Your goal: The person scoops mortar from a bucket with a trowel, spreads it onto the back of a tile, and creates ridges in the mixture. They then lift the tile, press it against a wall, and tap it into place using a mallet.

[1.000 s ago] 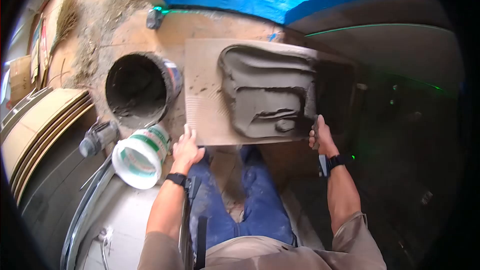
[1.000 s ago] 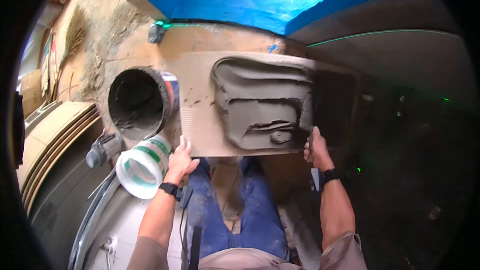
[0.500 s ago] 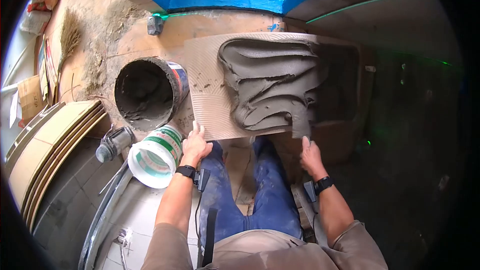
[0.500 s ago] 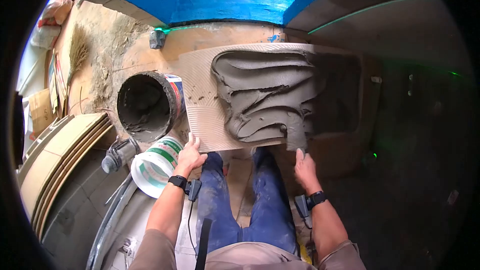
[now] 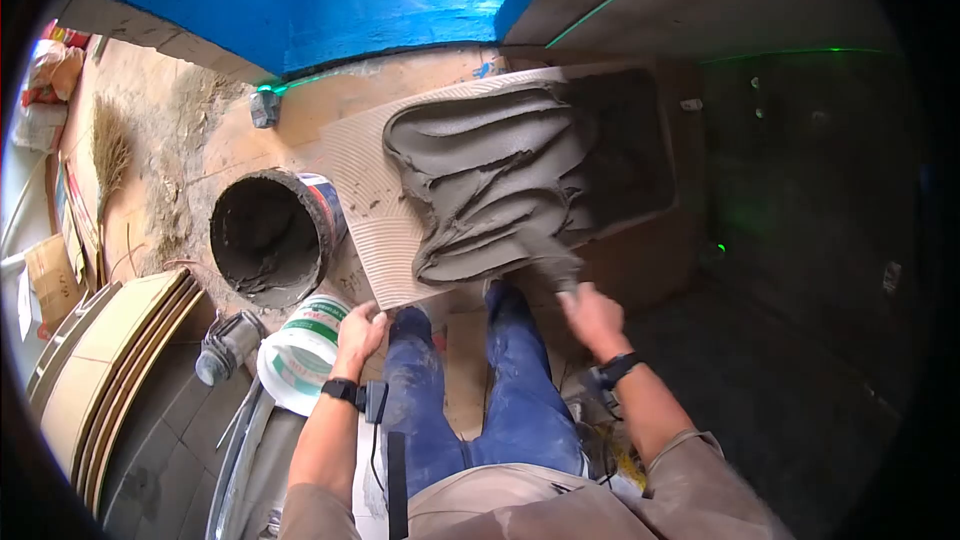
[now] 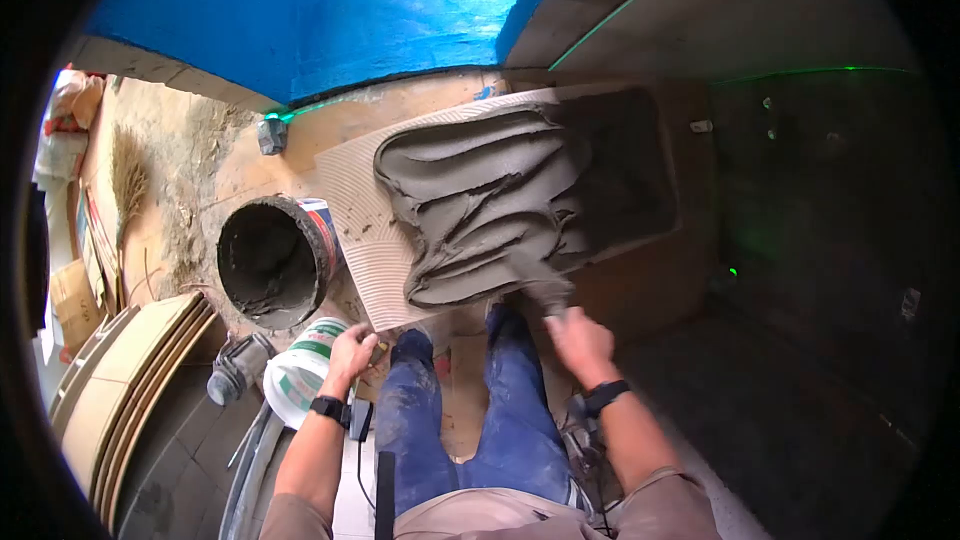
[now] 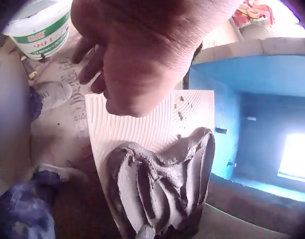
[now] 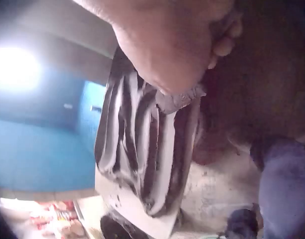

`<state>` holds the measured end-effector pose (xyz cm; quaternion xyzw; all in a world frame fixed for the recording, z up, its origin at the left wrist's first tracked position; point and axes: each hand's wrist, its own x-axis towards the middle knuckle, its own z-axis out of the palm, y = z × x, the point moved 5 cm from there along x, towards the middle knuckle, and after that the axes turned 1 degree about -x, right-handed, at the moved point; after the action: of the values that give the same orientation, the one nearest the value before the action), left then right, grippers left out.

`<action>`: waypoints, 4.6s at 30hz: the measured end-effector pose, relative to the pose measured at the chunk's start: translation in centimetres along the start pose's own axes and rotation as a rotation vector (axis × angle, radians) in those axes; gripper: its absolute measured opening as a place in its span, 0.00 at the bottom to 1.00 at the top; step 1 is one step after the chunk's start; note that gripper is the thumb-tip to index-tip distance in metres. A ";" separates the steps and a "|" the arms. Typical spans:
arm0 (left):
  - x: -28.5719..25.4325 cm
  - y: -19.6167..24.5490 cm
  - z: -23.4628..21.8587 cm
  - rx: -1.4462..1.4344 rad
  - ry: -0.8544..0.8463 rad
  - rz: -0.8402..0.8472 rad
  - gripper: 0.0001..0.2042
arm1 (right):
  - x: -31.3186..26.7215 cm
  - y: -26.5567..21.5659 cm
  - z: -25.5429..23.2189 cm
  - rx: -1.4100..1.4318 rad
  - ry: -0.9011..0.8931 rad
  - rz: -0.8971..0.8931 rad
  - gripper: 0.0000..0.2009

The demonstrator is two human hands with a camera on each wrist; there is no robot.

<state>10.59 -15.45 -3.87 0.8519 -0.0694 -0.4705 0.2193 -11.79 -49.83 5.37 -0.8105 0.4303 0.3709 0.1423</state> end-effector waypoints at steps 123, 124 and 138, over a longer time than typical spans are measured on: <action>-5.8 -16.3 -2.3 -0.288 0.189 -0.496 0.13 | 7.3 -58.5 12.7 0.092 -0.441 -0.823 0.16; -5.7 -15.8 -1.9 -0.261 0.179 -0.490 0.13 | 6.5 -57.6 11.6 0.100 -0.417 -0.881 0.17; -8.6 -8.1 4.8 -0.070 0.229 -0.571 0.18 | 4.8 -15.2 -7.0 -0.047 0.271 -0.564 0.12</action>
<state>1.20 -6.88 -3.00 0.8764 0.2142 -0.4161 0.1139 5.48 -47.53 5.30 -0.9430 0.1949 0.2154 0.1624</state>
